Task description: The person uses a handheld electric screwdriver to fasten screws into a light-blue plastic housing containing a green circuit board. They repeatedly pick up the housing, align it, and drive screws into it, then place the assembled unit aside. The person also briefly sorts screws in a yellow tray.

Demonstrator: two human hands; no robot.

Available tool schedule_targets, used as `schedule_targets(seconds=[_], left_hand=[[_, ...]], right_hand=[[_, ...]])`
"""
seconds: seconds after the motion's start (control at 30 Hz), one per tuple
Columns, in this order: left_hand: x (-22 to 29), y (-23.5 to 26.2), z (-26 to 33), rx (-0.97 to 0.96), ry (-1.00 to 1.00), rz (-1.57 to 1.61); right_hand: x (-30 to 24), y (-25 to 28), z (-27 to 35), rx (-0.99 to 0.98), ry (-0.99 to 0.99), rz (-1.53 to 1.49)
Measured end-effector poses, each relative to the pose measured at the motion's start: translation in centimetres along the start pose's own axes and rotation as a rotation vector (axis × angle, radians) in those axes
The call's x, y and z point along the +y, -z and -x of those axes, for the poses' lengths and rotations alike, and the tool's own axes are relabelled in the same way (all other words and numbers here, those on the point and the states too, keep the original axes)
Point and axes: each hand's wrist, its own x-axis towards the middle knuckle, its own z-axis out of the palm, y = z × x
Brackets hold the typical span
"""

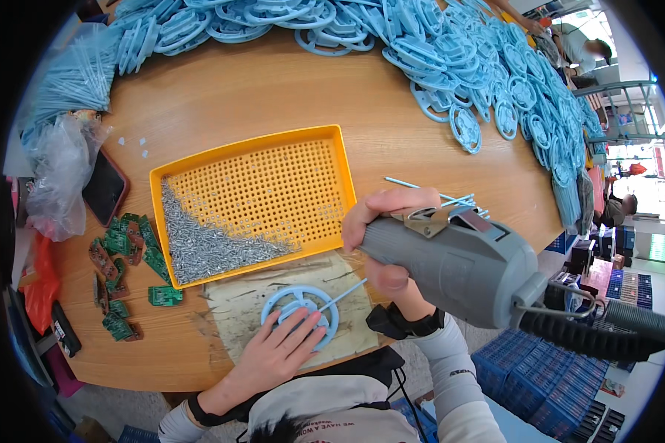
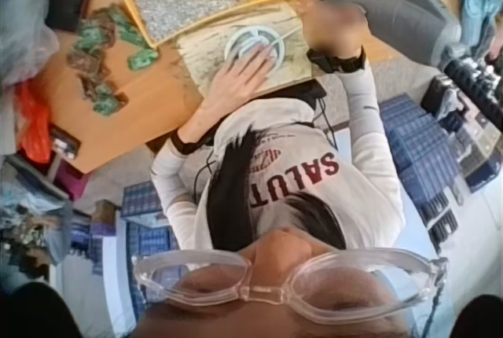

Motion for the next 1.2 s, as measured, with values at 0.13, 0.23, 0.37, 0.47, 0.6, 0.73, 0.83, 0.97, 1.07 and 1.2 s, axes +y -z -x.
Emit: schedule_targets(seconds=[0.13, 0.23, 0.37, 0.47, 0.6, 0.73, 0.83, 0.97, 1.07, 1.2], left_hand=[[-0.2, 0.0, -0.2, 0.012, -0.006, -0.002], [-0.1, 0.2, -0.3, 0.008, -0.008, -0.007], [0.1, 0.2, 0.0, -0.041, 0.017, 0.009], [0.4, 0.3, 0.0, -0.023, 0.023, -0.013], [0.5, 0.1, 0.1, 0.005, -0.032, -0.069], [0.5, 0.3, 0.0, 0.051, -0.044, -0.107], [0.5, 0.1, 0.1, 0.073, -0.045, -0.123], [0.5, -0.2, 0.2, 0.082, -0.053, -0.095], [0.5, 0.1, 0.0, 0.073, -0.059, -0.073], [0.4, -0.2, 0.5, 0.048, -0.053, -0.068]], right_hand=[[0.6, 0.1, -0.1, -0.010, 0.004, -0.009], [0.3, 0.0, 0.1, -0.004, -0.042, 0.026], [-0.1, 0.1, 0.8, -0.057, -0.098, 0.117], [-0.1, -0.3, 1.0, -0.114, -0.098, 0.134], [-0.1, 0.6, 1.1, -0.074, -0.105, 0.102], [-0.7, 0.3, 0.0, -0.037, 0.166, -0.125], [-4.0, -0.3, 0.9, -0.173, 0.135, -0.354], [-5.0, -1.6, 3.6, -0.311, 0.124, -0.295], [-5.2, -1.8, 4.5, -0.391, 0.116, -0.225], [-4.7, -2.2, 5.7, -0.358, 0.088, -0.273]])
